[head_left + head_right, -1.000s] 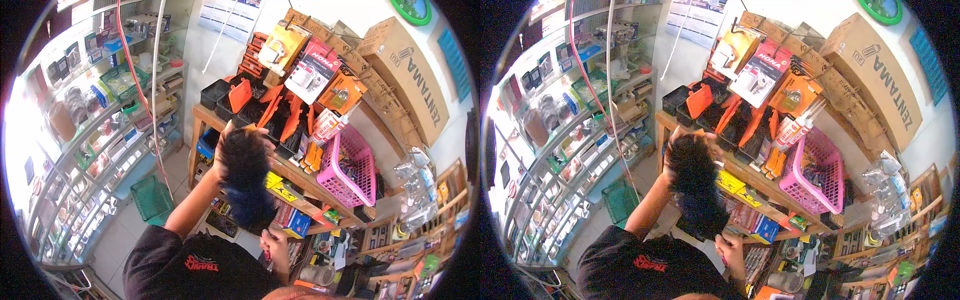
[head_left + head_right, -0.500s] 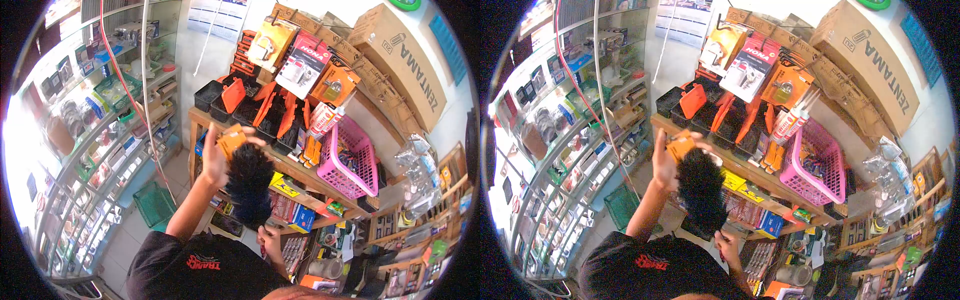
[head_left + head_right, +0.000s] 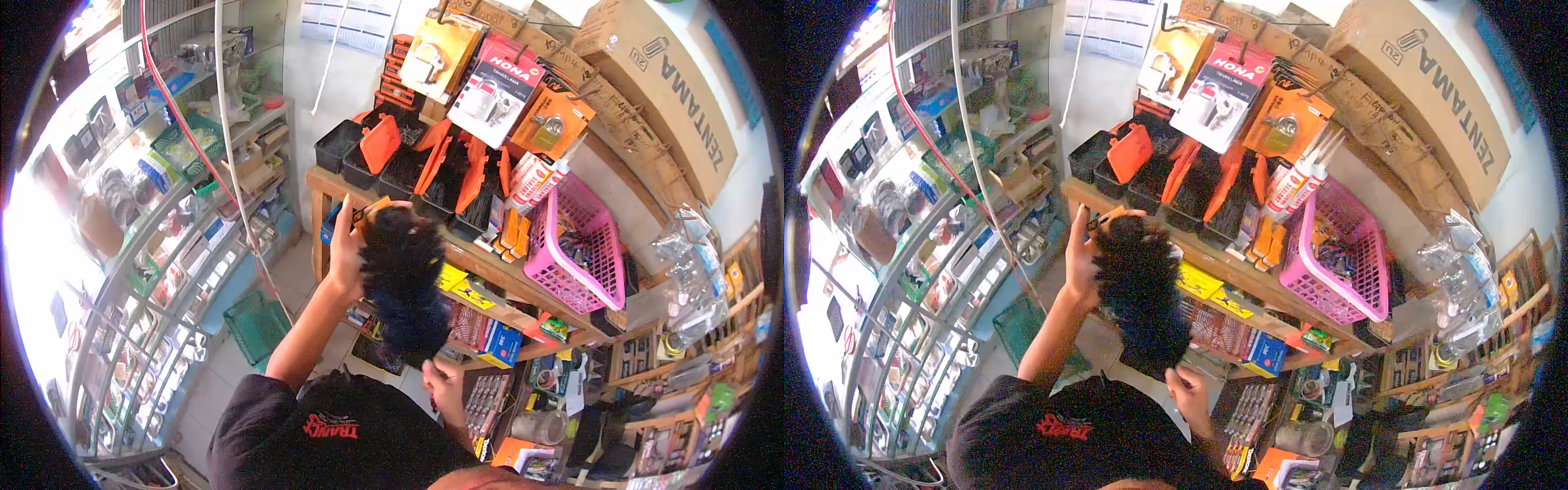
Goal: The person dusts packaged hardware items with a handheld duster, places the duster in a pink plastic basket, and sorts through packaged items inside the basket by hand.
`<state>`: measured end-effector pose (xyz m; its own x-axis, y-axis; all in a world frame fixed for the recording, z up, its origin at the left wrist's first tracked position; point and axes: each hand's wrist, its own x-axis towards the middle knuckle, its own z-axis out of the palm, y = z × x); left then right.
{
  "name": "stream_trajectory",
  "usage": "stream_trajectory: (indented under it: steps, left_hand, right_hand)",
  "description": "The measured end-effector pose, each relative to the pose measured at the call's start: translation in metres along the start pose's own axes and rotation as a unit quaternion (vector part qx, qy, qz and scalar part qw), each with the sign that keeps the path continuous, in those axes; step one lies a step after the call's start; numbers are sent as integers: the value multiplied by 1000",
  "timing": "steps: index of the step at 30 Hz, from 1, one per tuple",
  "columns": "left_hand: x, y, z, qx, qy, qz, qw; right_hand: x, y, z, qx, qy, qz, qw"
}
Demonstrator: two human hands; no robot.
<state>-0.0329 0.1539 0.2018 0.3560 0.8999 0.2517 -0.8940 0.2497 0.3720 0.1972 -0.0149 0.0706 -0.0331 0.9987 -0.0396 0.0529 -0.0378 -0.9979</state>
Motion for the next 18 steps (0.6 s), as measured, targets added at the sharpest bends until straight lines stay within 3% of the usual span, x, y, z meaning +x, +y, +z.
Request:
stream_trajectory:
  steps: [2,3,6,7,10,14,16,18]
  left_hand:
    - [3,0,-10,2,-81,-17,997]
    - [3,2,-12,-18,-105,-26,994]
    - [-1,-3,4,-10,93,5,996]
    - [-1,-4,7,0,89,7,996]
    - [3,-6,-17,-34,-55,-46,997]
    - [-1,-4,-14,31,3,1,1000]
    - [-1,3,-18,-42,-42,15,998]
    - [-3,-1,-18,-37,-15,30,999]
  right_hand:
    - [-1,-12,5,-33,-50,-10,998]
    - [0,-7,2,-9,-10,15,1000]
    - [3,-17,-2,0,38,33,999]
    - [3,-11,-5,-32,-10,2,999]
    - [1,-13,1,3,-28,24,999]
    - [-2,12,7,-36,-11,28,999]
    - [-10,45,4,-23,-39,31,998]
    - [-8,43,4,1,-50,54,997]
